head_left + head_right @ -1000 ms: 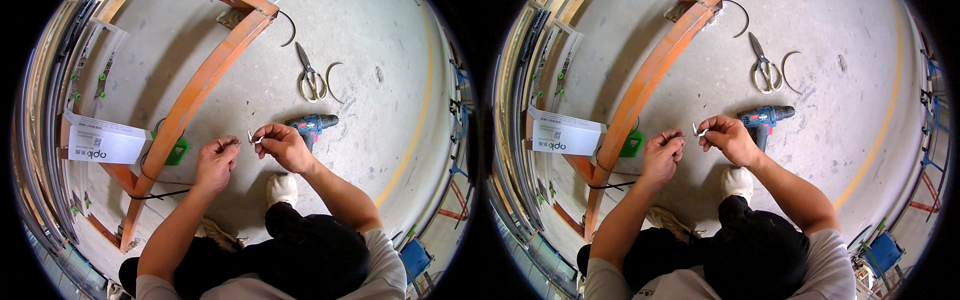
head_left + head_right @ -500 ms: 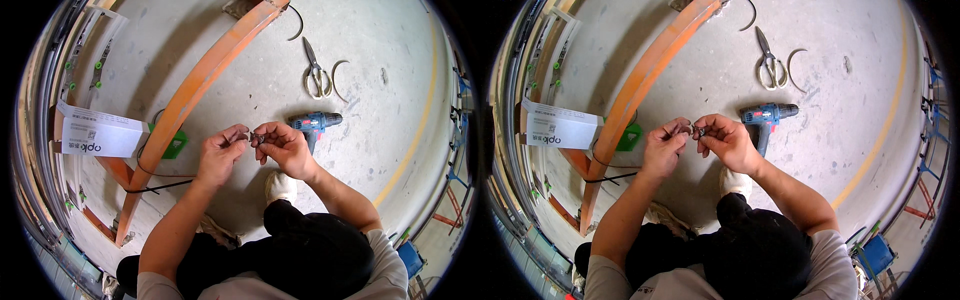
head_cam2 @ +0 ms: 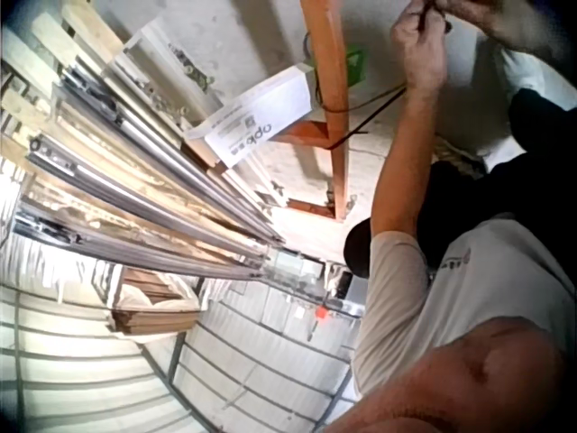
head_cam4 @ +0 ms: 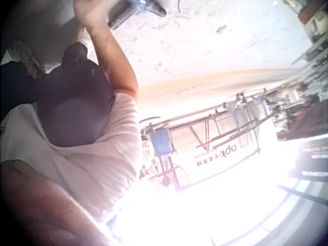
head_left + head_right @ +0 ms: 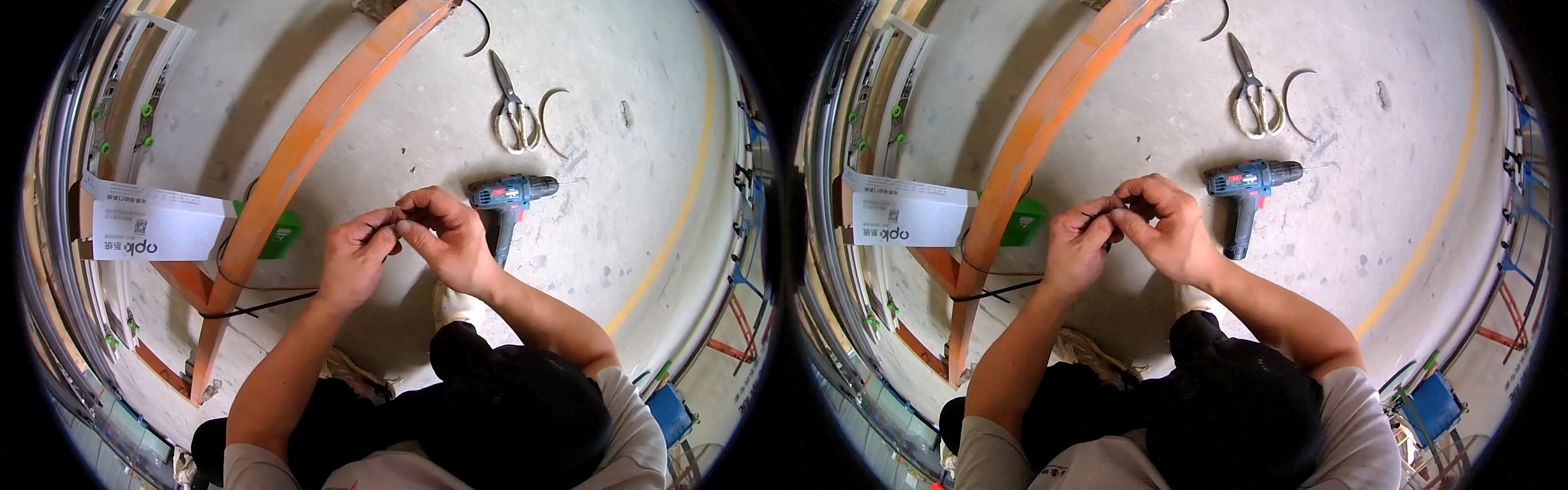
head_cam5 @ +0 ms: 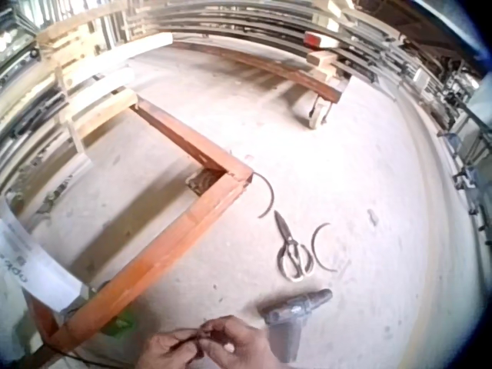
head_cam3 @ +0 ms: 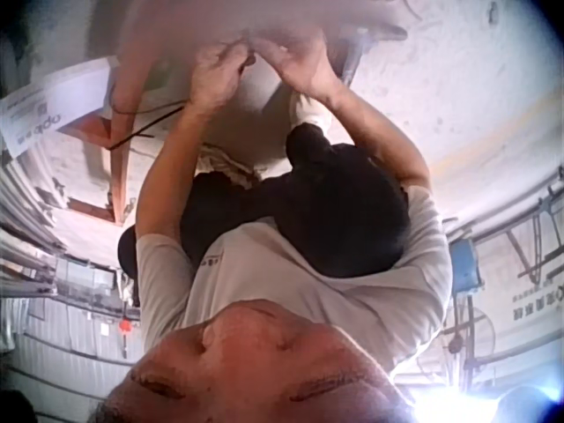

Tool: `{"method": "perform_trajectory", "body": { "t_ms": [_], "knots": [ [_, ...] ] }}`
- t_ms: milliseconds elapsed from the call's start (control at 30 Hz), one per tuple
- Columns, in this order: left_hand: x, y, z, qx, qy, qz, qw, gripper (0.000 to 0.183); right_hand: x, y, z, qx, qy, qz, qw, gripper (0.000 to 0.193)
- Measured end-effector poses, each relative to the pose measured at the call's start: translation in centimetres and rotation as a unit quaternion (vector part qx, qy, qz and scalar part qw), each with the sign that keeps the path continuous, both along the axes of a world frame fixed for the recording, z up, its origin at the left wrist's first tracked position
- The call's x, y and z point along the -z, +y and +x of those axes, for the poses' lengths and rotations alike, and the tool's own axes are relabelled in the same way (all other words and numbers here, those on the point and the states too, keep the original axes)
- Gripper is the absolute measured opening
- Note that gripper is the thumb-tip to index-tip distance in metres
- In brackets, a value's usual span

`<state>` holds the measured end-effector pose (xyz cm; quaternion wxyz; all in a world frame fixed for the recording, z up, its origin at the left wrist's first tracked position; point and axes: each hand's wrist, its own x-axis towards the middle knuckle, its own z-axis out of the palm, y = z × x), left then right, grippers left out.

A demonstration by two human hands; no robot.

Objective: The person attaches rubber seals and hardware to a metal window frame. They press the seals into the frame grooves, cut a length of seal with shears, and use a power drill to fasten a metal bracket.

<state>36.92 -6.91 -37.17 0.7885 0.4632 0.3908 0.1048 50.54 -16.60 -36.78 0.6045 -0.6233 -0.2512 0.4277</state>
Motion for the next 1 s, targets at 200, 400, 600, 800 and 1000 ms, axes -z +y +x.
{"method": "perform_trajectory", "body": {
  "t_ms": [200,400,600,800,1000],
  "knots": [
    [-1.5,-0.2,1.6,0.062,0.065,0.337,0.937,0.017,-1.5,0.4,0.4,0.008,-0.136,-0.010,0.991,0.025],
    [-1.5,-0.8,2.2,0.075,0.117,0.461,0.876,0.018,-1.1,0.3,-1.1,0.045,-0.105,-0.010,0.993,0.020],
    [-1.0,-3.2,0.8,0.149,0.129,0.461,0.865,0.025,-1.0,0.7,1.1,0.150,0.074,-0.017,0.986,0.004],
    [0.0,-10.0,-8.3,0.408,0.218,0.215,0.860,0.026,-1.6,0.6,7.0,0.173,0.106,0.052,0.978,0.009],
    [-1.6,-4.2,-7.1,0.438,0.196,0.115,0.870,0.043,-2.2,0.6,6.4,0.084,0.219,0.079,0.969,0.013]
  ]
}}
